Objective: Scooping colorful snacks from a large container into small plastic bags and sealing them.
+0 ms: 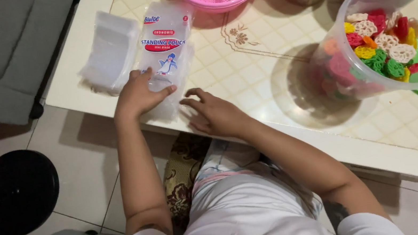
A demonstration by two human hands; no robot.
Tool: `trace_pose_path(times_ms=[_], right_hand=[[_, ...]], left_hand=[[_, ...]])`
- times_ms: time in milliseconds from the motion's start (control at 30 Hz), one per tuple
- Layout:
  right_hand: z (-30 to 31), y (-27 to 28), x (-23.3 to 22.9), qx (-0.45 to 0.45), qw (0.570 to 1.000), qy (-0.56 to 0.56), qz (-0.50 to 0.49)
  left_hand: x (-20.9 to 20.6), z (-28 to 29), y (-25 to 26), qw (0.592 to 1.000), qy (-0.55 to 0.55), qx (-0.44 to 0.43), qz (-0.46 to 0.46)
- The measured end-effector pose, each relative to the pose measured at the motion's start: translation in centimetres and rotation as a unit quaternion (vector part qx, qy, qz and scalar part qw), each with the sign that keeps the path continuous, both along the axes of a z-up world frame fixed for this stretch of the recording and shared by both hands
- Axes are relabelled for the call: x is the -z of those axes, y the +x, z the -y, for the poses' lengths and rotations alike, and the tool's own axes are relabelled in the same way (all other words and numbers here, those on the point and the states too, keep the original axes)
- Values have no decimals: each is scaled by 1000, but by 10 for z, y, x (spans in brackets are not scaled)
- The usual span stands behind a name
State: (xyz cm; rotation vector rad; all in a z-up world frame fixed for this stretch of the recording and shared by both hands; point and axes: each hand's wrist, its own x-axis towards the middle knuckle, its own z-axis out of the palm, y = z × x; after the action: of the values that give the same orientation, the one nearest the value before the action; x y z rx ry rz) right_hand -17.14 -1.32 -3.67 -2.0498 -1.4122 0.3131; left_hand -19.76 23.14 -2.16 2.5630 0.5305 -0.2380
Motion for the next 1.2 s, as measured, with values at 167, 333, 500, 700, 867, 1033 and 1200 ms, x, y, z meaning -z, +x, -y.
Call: trace_pose_path(times_ms=[167, 333, 500, 700, 867, 1033, 1200], right_hand=[[-24, 4, 39, -5, 993, 35, 114], [-26, 4, 34, 10, 996, 62, 58], [-34, 14, 33, -19, 989, 72, 124], [-38, 24, 49, 4, 995, 69, 72], [-48, 24, 54, 14, 988, 119, 95], [-53, 29, 55, -19, 992, 83, 95], [-53, 26, 70, -12, 988, -24, 154]], left_hand=[[-18, -13, 1, 999, -32, 21, -23], [-36, -10, -1, 997, -64, 24, -29], [-44, -10, -2, 997, -68, 24, -25], [-52, -11, -4, 997, -77, 15, -23], [-49, -11, -4, 997, -68, 20, -24], [-54, -9, -1, 997, -66, 26, -29], [-48, -10, -2, 997, -63, 37, -12]])
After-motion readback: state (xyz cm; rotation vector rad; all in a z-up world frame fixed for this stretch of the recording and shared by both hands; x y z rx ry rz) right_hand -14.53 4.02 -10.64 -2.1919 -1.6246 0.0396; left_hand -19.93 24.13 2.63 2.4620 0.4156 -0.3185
